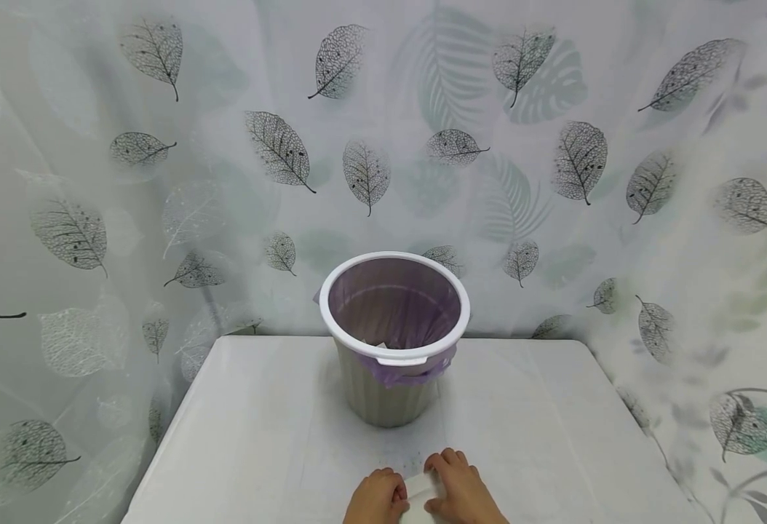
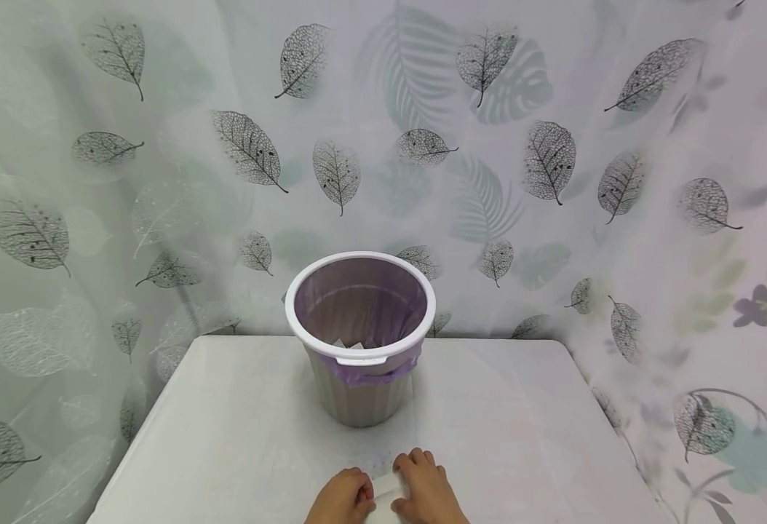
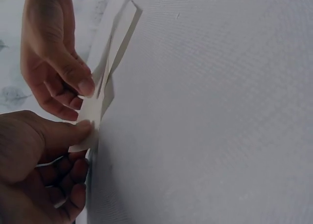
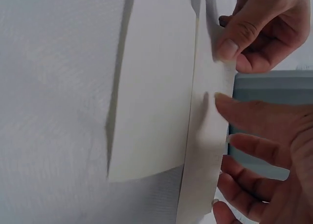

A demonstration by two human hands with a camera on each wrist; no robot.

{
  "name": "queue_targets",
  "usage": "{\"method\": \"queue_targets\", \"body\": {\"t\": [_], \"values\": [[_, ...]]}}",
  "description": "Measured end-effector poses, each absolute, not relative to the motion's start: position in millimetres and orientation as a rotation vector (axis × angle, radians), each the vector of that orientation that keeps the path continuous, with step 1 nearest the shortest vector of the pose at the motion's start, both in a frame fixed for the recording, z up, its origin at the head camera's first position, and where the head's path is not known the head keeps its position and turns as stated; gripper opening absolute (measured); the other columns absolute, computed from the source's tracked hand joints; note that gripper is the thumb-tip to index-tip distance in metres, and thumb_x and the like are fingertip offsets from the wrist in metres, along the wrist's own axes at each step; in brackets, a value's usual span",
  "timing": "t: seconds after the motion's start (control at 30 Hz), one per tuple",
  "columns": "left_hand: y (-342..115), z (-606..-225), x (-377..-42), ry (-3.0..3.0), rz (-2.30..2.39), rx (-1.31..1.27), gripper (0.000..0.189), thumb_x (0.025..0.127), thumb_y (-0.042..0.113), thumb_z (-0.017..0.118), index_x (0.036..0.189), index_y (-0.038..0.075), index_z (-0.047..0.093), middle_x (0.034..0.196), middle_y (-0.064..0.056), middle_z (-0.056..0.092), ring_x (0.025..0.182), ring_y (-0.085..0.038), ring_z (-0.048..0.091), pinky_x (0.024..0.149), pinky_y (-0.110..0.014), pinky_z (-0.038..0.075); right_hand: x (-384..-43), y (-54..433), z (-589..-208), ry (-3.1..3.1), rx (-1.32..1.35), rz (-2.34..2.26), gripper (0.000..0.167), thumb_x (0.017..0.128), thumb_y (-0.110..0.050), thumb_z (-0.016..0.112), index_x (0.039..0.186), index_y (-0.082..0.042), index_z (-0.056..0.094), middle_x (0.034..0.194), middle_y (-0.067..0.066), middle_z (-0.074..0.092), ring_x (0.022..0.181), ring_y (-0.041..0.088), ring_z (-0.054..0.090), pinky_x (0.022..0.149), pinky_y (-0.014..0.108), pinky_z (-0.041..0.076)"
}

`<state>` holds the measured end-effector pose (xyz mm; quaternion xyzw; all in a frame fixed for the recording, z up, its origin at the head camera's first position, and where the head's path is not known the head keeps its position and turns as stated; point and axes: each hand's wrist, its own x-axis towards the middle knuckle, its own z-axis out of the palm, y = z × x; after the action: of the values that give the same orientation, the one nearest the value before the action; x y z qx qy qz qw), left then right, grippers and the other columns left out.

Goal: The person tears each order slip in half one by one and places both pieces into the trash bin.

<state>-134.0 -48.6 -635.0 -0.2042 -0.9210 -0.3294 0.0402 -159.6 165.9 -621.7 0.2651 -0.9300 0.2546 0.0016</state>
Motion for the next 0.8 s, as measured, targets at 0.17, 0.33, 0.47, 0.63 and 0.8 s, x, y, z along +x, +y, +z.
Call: {"method": "queue_targets", "body": {"t": [0.17,0.33,0.47,0.63,0.8], "values": [[-54,-627,-135,-2.719,-1.067,-0.653,0.022,0.080,0.007,0.086,0.076,0.017,0.067,0.070,0.018,0.052,0.063,0.002,0.045,0.060,-0.018,0.044,-159,167,-617,-2.812,0.834,0.874,0.055,0.075,-0.024,0.092,0.121,-0.012,0.066,0.115,-0.001,0.060,0.103,0.027,0.054,0.073,0.047,0.047],[-61,-616,-138,-2.563,-1.032,-0.726,0.019,0.084,0.007,0.084,0.081,0.015,0.068,0.072,0.016,0.056,0.064,0.005,0.046,0.058,-0.013,0.041,-161,165,-609,-2.668,0.853,0.888,0.040,0.081,-0.022,0.089,0.116,-0.014,0.070,0.112,-0.005,0.066,0.100,0.020,0.057,0.071,0.043,0.045],[-65,-609,-140,-2.461,-1.037,-0.703,0.017,0.087,0.006,0.081,0.085,0.015,0.067,0.075,0.014,0.060,0.064,0.005,0.047,0.056,-0.012,0.040,-162,162,-601,-2.519,0.844,0.998,0.018,0.087,-0.014,0.084,0.100,-0.017,0.072,0.095,-0.010,0.068,0.088,0.011,0.059,0.069,0.037,0.050],[-67,-600,-140,-2.386,-1.075,-0.606,0.013,0.092,0.009,0.077,0.090,0.017,0.066,0.081,0.014,0.063,0.067,0.003,0.051,0.058,-0.016,0.042,-163,158,-591,-2.447,0.807,1.145,0.017,0.091,-0.007,0.080,0.094,-0.022,0.072,0.091,-0.019,0.067,0.085,0.005,0.060,0.071,0.033,0.055],[-66,-595,-142,-2.275,-1.049,-0.566,0.019,0.089,0.005,0.079,0.092,0.018,0.065,0.082,0.014,0.061,0.068,0.001,0.050,0.058,-0.017,0.041,-163,155,-587,-2.419,0.799,1.183,0.019,0.090,-0.005,0.080,0.093,-0.022,0.073,0.090,-0.021,0.065,0.083,0.003,0.060,0.070,0.036,0.056]]}}
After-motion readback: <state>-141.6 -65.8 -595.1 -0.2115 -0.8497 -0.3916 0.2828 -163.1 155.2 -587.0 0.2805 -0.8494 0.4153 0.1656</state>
